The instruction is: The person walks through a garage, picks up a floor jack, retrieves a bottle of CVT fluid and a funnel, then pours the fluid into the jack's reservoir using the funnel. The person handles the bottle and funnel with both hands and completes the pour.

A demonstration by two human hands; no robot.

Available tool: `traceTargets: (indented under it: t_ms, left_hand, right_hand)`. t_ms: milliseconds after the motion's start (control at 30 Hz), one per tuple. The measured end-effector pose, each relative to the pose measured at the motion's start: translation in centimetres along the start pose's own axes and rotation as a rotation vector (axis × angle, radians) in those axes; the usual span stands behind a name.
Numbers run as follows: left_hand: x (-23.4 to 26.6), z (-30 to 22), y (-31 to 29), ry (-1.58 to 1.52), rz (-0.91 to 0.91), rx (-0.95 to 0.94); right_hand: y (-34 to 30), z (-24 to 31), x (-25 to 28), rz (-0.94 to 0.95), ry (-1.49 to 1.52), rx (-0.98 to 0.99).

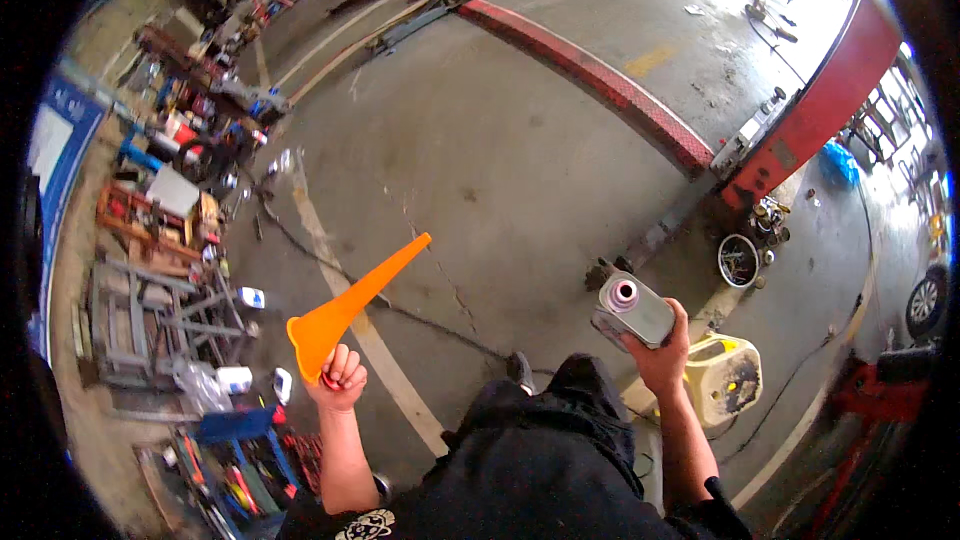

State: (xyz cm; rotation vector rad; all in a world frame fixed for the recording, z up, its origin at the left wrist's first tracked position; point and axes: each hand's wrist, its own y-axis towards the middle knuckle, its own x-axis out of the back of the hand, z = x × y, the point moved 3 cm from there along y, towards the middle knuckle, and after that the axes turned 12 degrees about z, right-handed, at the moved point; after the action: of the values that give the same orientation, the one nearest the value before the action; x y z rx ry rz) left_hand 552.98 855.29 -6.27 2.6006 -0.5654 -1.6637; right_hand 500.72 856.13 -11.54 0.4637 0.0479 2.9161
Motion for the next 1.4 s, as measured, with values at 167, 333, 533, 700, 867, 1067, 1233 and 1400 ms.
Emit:
traceTargets:
  t_ms: [167, 333, 533, 700, 867, 1067, 1233, 1400]
  left_hand:
    - [5.2, -4.1, 21.2, -0.056, 0.087, 0.067]
    - [11.4, -7.0, 41.3, 0.235, 0.037, 0.058]
    - [15.6, -9.5, 63.1, 0.493, -0.335, 0.178]
    - [21.4, -9.9, 80.9, 0.720, -0.445, 0.262]
    - [28.5, -6.3, 102.5, 0.729, -0.440, 0.322]
    - [30.7, -0.6, 133.8, 0.890, -0.307, 0.513]
    - [29.6, 4.0, 157.2, 1.247, -0.021, 0.542]
    - [29.3, 9.7, 175.3, 1.461, 0.172, 0.199]
  right_hand:
    - [16.1, 0.3, -2.5, -0.070, 0.129, -0.013]
    - [35.2, -3.1, -5.5, -0.113, 0.079, 0.054]
    - [60.8, -0.9, -7.7, -0.072, 0.023, 0.025]
    - [80.6, -1.1, -7.3, -0.058, 0.190, 0.111]
    - [99.0, -4.7, -5.4, -0.153, 0.136, 0.078]
    - [114.9, -6.5, -0.2, -0.347, 0.144, -0.022]
    - [128.3, -9.0, 4.4, -0.447, 0.148, 0.002]
    - [142.4, -15.0, 10.0, -0.545, 0.121, 0.025]
